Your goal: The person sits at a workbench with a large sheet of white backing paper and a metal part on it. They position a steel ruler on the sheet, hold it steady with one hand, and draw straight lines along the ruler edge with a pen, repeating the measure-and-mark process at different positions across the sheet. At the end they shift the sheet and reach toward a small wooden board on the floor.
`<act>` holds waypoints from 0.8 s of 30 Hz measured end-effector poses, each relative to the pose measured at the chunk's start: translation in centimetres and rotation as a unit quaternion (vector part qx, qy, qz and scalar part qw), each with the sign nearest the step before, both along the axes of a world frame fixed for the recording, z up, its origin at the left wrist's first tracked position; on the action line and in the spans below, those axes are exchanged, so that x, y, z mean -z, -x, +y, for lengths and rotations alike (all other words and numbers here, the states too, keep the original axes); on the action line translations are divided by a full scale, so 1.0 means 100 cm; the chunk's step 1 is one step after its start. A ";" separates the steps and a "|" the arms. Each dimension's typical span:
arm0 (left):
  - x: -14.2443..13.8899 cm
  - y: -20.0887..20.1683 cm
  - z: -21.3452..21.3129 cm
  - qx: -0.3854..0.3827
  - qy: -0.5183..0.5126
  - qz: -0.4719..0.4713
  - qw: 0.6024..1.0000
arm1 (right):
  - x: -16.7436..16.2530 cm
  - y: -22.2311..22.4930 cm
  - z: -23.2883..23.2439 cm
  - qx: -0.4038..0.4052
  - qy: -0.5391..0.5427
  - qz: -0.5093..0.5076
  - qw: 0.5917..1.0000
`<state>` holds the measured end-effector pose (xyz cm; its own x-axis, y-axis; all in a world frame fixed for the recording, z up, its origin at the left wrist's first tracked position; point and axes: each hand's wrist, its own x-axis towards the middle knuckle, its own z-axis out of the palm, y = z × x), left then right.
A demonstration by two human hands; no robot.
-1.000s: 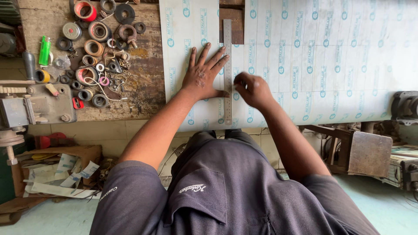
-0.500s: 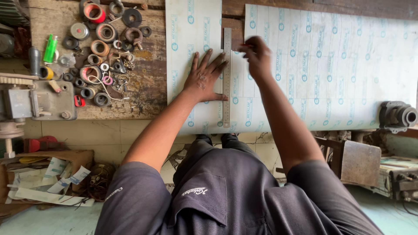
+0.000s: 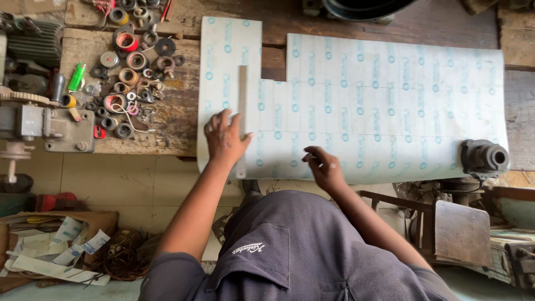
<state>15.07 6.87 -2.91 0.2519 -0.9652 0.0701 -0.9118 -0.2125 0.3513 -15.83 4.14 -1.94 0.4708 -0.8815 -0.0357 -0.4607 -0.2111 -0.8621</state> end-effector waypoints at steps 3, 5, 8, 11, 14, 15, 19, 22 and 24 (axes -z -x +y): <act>0.000 0.018 0.009 -0.085 -0.010 -0.009 0.996 | -0.014 0.017 0.002 -0.042 0.011 0.042 0.998; 0.000 0.030 0.015 -0.106 0.014 -0.035 0.994 | -0.019 0.033 0.000 -0.059 0.039 0.094 0.993; 0.001 0.048 0.020 -0.139 0.018 -0.045 0.989 | -0.021 0.060 -0.006 -0.036 0.162 0.062 0.984; -0.001 0.064 0.024 -0.178 -0.006 -0.049 0.983 | -0.037 0.094 -0.019 -0.026 0.004 -0.094 0.995; 0.000 0.075 0.030 -0.214 -0.036 -0.042 0.975 | -0.080 0.147 -0.020 -0.003 -0.054 -0.237 0.970; 0.001 0.078 0.033 -0.227 -0.046 -0.033 0.972 | -0.102 0.173 -0.015 -0.004 -0.010 -0.278 0.960; 0.006 0.083 0.051 -0.276 -0.049 -0.036 0.959 | -0.160 0.189 -0.023 -0.086 0.170 -0.362 0.913; 0.012 0.085 0.061 -0.292 -0.066 -0.032 0.953 | -0.185 0.184 -0.016 -0.161 0.248 -0.334 0.895; 0.012 0.084 0.061 -0.282 -0.071 -0.038 0.956 | -0.207 0.201 -0.004 -0.177 0.265 -0.316 0.894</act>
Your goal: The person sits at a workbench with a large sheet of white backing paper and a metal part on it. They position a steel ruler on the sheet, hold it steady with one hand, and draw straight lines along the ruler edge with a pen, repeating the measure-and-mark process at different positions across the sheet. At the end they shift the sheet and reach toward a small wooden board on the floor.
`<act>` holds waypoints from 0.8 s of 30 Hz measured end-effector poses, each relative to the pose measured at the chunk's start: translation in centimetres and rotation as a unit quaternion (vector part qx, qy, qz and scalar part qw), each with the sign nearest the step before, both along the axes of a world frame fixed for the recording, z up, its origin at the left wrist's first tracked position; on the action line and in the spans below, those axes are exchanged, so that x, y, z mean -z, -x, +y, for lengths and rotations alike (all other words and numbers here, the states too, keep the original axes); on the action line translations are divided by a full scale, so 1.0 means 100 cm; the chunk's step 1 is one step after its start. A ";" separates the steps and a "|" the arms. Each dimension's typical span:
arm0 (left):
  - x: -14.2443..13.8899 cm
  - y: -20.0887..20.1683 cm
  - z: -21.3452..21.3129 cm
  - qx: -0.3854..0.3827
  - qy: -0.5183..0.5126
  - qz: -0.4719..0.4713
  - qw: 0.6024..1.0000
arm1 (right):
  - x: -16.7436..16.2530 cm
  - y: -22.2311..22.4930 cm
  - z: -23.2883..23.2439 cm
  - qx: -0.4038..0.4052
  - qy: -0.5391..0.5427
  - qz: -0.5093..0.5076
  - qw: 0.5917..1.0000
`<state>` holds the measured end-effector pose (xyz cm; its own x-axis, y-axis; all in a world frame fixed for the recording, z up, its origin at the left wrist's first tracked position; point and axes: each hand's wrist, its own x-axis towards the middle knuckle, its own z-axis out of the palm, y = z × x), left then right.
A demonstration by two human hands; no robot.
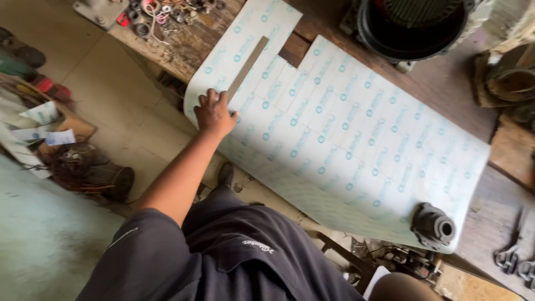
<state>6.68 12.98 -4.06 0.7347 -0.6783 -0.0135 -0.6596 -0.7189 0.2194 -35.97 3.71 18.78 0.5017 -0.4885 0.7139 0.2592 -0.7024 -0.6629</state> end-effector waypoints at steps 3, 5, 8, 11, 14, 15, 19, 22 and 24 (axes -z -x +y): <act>-0.004 0.002 -0.002 -0.023 0.023 0.041 0.999 | -0.023 0.013 0.004 -0.004 0.015 0.015 1.000; -0.008 0.002 -0.004 -0.037 0.012 0.063 0.997 | -0.029 0.010 0.009 -0.009 0.022 0.014 1.000; -0.011 0.000 0.001 -0.047 0.008 0.053 0.997 | -0.042 0.011 0.020 -0.013 0.026 0.022 0.999; -0.010 0.001 0.000 -0.040 0.008 0.073 0.997 | -0.054 0.013 0.027 -0.014 0.032 0.027 0.999; -0.010 -0.002 0.007 -0.052 0.034 0.083 0.995 | -0.057 0.009 0.029 -0.022 0.033 0.033 0.999; -0.009 -0.002 0.008 -0.049 0.046 0.083 0.994 | -0.059 0.008 0.031 -0.021 0.034 0.037 0.998; -0.009 -0.004 0.006 -0.031 0.064 0.094 0.993 | -0.064 0.000 0.032 -0.023 0.036 0.051 0.998; -0.010 -0.008 0.008 -0.016 0.066 0.092 0.993 | -0.060 -0.011 0.035 -0.025 0.037 0.054 0.998; -0.012 -0.009 0.007 -0.006 0.068 0.094 0.993 | -0.058 -0.015 0.036 -0.021 0.037 0.056 0.998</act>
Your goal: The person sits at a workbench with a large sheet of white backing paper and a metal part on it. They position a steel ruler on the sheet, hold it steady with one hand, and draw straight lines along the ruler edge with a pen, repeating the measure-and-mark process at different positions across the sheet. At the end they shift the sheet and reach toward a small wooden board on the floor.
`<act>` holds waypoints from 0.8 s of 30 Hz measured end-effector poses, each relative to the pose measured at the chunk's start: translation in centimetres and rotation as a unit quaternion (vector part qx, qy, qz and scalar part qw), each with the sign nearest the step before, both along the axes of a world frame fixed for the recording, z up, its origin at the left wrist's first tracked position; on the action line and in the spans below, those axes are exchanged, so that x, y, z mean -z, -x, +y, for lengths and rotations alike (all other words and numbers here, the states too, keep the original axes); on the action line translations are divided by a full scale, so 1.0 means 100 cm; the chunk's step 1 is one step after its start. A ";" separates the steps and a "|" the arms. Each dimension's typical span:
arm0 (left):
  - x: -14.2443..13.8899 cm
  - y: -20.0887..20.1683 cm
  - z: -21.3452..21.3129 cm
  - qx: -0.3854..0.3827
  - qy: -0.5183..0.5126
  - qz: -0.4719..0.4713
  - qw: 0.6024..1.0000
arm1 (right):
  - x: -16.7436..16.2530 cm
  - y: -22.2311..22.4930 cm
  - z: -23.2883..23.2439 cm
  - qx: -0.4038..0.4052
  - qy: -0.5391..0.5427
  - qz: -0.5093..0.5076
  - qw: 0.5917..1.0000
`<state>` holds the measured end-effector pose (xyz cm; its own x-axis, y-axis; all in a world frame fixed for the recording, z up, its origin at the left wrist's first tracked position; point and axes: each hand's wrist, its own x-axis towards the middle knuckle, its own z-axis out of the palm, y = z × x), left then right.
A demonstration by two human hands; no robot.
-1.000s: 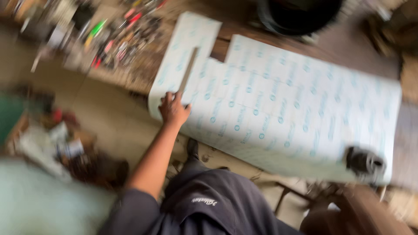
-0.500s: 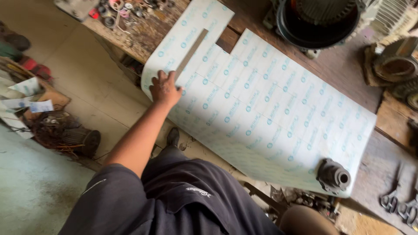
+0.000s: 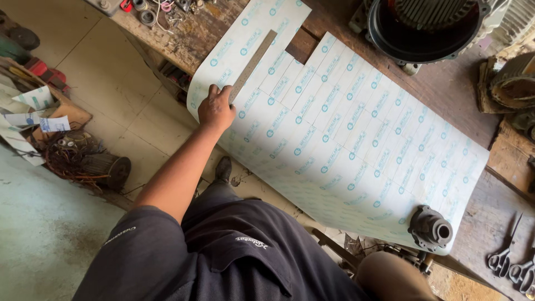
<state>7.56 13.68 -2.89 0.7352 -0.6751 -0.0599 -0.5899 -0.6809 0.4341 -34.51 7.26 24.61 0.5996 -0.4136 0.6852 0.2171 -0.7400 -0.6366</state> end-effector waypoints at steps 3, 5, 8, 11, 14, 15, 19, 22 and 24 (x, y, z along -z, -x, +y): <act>-0.003 -0.005 -0.002 0.005 -0.008 0.008 1.000 | 0.009 -0.013 -0.007 -0.007 0.003 0.003 1.000; -0.005 -0.006 -0.001 0.008 0.010 -0.010 1.000 | 0.014 -0.020 -0.005 -0.008 0.002 0.006 1.000; -0.010 -0.006 -0.010 0.023 -0.006 -0.012 1.000 | 0.021 -0.036 -0.006 -0.003 0.006 0.009 1.000; -0.015 -0.011 -0.016 0.021 0.012 -0.012 1.000 | 0.021 -0.054 -0.007 -0.008 0.010 0.016 1.000; -0.018 -0.013 -0.025 0.041 0.000 -0.004 0.999 | 0.009 -0.052 0.007 -0.002 0.004 0.036 0.999; -0.021 -0.020 -0.029 0.042 -0.010 -0.008 0.999 | 0.009 -0.058 0.008 -0.003 0.000 0.046 0.999; -0.031 -0.043 -0.042 0.064 0.025 0.005 0.998 | 0.061 -0.128 -0.019 0.049 -0.030 0.183 0.981; -0.037 -0.067 -0.053 0.089 0.023 0.028 0.995 | 0.133 -0.212 -0.050 0.102 -0.103 0.299 0.943; -0.039 -0.086 -0.061 0.102 0.024 0.042 0.994 | 0.174 -0.253 -0.057 0.110 -0.187 0.296 0.930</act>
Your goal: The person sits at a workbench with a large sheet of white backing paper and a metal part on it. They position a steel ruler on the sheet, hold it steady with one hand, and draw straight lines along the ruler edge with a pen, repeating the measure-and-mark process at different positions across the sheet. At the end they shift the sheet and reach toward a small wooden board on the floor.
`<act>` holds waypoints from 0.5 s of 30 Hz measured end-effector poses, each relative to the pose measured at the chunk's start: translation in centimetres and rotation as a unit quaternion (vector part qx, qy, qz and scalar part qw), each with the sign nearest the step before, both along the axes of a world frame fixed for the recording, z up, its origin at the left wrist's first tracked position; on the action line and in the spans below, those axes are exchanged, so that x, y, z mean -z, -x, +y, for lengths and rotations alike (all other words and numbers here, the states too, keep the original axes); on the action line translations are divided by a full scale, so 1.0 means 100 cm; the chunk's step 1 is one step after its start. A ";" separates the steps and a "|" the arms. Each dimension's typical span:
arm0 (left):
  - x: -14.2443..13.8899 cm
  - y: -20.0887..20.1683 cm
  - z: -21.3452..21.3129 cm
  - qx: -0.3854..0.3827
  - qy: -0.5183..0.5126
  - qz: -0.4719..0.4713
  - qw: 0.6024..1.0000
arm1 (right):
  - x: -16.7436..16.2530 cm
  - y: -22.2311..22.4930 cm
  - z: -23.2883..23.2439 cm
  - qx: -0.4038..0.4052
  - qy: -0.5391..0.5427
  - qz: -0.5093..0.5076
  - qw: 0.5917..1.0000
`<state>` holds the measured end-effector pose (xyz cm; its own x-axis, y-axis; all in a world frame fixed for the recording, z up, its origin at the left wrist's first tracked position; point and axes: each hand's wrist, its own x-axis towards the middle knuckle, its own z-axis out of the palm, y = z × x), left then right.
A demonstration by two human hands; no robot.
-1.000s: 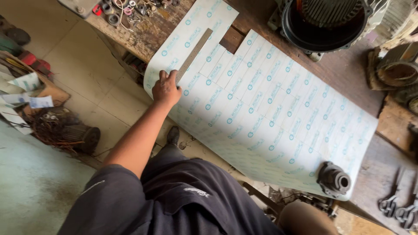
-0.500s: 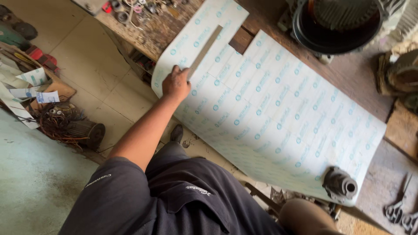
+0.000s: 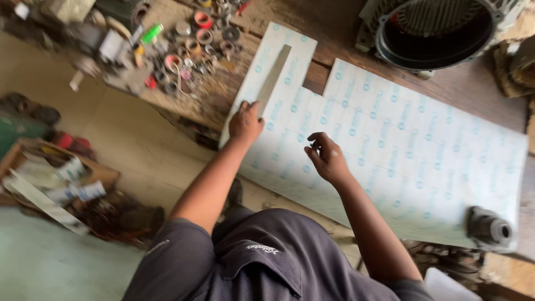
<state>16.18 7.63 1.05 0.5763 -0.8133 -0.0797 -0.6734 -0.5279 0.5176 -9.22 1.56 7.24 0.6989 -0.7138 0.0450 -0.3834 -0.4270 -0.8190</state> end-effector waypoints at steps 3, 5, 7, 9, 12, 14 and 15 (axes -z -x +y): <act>0.003 -0.033 -0.001 0.011 0.072 0.038 0.997 | 0.039 -0.059 -0.009 -0.002 0.010 -0.022 1.000; 0.010 -0.060 0.008 0.029 0.093 0.036 0.995 | 0.053 -0.093 -0.009 -0.008 0.138 -0.004 0.990; 0.018 -0.085 0.022 0.034 0.105 0.030 0.993 | 0.061 -0.134 -0.009 -0.009 0.343 0.042 0.938; 0.024 -0.103 0.044 0.034 0.109 0.016 0.993 | 0.063 -0.171 -0.011 -0.030 0.322 0.103 0.941; 0.030 -0.124 0.073 0.031 0.061 -0.017 0.997 | 0.067 -0.217 -0.014 -0.073 0.305 0.159 0.936; 0.033 -0.133 0.088 0.028 0.033 -0.012 0.999 | 0.071 -0.244 -0.018 -0.098 0.293 0.183 0.933; 0.035 -0.135 0.093 0.026 0.020 -0.009 0.999 | 0.072 -0.255 -0.019 -0.107 0.284 0.196 0.932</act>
<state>29.71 16.92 -2.48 0.5349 -0.8441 -0.0368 -0.7081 -0.4716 0.5254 16.29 -0.38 -0.01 0.8652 -0.4942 0.0854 -0.4611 -0.8508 -0.2522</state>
